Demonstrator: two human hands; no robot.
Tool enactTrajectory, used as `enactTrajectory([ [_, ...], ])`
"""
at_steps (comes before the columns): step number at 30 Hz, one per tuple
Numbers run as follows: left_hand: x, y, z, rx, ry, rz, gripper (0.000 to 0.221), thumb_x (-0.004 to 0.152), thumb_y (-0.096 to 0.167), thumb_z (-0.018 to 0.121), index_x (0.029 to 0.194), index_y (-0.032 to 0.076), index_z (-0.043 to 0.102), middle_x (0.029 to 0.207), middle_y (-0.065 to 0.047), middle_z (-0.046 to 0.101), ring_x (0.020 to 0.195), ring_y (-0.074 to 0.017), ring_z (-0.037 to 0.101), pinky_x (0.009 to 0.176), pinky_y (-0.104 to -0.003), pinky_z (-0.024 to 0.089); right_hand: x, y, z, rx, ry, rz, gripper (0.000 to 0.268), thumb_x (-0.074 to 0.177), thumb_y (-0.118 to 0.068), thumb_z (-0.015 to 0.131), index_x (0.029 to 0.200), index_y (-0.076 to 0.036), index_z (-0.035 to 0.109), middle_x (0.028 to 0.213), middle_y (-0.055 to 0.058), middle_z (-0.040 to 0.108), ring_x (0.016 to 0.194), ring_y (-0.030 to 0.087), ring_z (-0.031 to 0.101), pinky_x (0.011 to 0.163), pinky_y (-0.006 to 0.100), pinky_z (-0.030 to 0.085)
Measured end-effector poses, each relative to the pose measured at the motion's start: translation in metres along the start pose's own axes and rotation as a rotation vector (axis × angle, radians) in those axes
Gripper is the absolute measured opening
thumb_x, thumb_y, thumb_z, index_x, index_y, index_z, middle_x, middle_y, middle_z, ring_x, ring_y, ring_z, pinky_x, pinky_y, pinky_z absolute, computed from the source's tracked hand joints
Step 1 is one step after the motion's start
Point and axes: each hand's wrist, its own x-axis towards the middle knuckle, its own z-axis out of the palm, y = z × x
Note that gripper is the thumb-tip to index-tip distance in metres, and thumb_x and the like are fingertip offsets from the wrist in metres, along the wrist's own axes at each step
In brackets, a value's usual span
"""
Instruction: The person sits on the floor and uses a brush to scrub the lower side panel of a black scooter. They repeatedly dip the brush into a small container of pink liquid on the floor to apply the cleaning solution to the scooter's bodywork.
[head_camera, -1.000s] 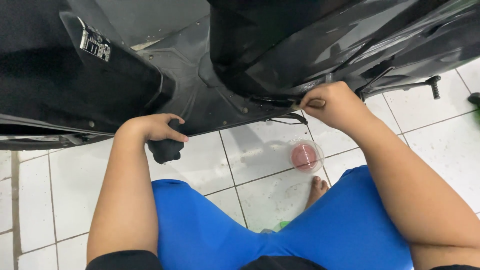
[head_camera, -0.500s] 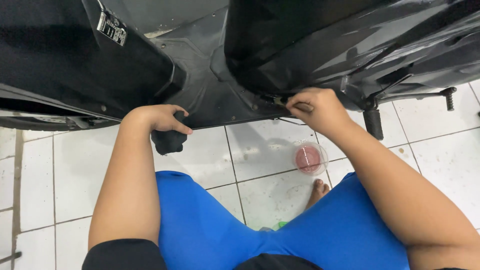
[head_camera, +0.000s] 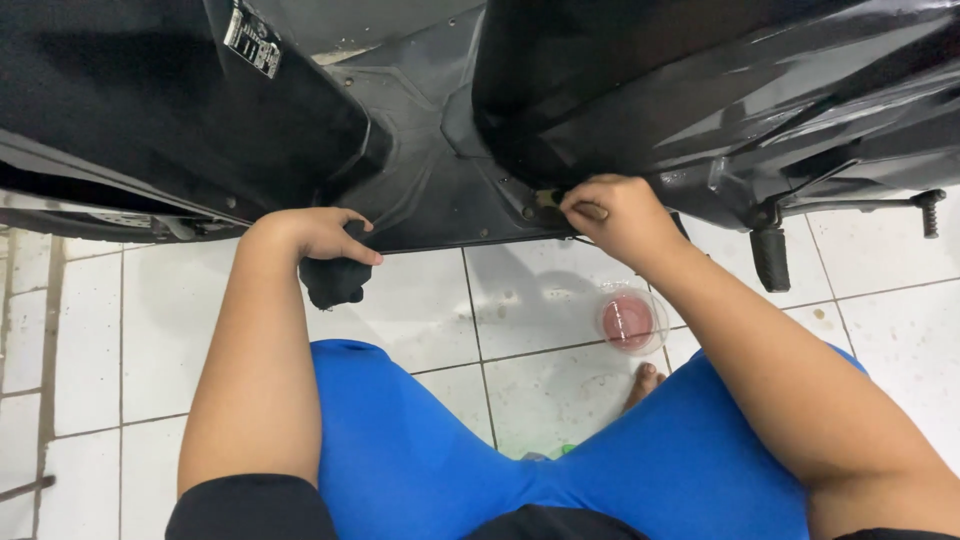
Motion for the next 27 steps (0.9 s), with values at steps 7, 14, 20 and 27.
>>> enactTrajectory([
  [7, -0.023, -0.001, -0.002, -0.044, -0.029, -0.001, 0.083, 0.069, 0.041, 0.088, 0.141, 0.01, 0.061, 0.147, -0.031, 0.051, 0.134, -0.0506, 0.049, 0.106, -0.063, 0.041, -0.002, -0.008, -0.007, -0.013, -0.017, 0.16, 0.012, 0.085, -0.016, 0.078, 0.097, -0.014, 0.078, 0.093, 0.011, 0.076, 0.094, 0.034, 0.072, 0.079, 0.041, 0.057],
  [14, -0.029, -0.013, -0.007, 0.008, -0.029, -0.029, 0.086, 0.07, 0.046, 0.086, 0.144, 0.012, 0.059, 0.147, -0.03, 0.052, 0.135, -0.0492, 0.05, 0.106, -0.064, 0.041, 0.003, -0.028, -0.021, -0.007, 0.021, 0.196, 0.017, 0.089, -0.019, 0.078, 0.1, -0.006, 0.077, 0.095, 0.02, 0.075, 0.097, 0.041, 0.071, 0.081, 0.046, 0.056],
  [20, -0.024, -0.022, -0.009, -0.009, -0.033, 0.006, 0.089, 0.067, 0.049, 0.088, 0.143, 0.012, 0.06, 0.146, -0.029, 0.053, 0.134, -0.0502, 0.05, 0.105, -0.066, 0.041, -0.005, -0.014, -0.027, -0.046, -0.109, 0.238, 0.022, 0.083, -0.018, 0.082, 0.102, -0.01, 0.078, 0.097, 0.014, 0.076, 0.1, 0.037, 0.072, 0.081, 0.045, 0.056],
  [27, -0.012, -0.026, -0.006, 0.031, -0.03, 0.03, 0.088, 0.067, 0.05, 0.087, 0.143, 0.014, 0.061, 0.143, -0.028, 0.056, 0.132, -0.049, 0.053, 0.104, -0.066, 0.042, -0.014, -0.012, -0.022, -0.08, -0.055, 0.221, 0.023, 0.083, -0.023, 0.084, 0.1, -0.009, 0.079, 0.092, 0.015, 0.076, 0.094, 0.038, 0.073, 0.08, 0.042, 0.056],
])
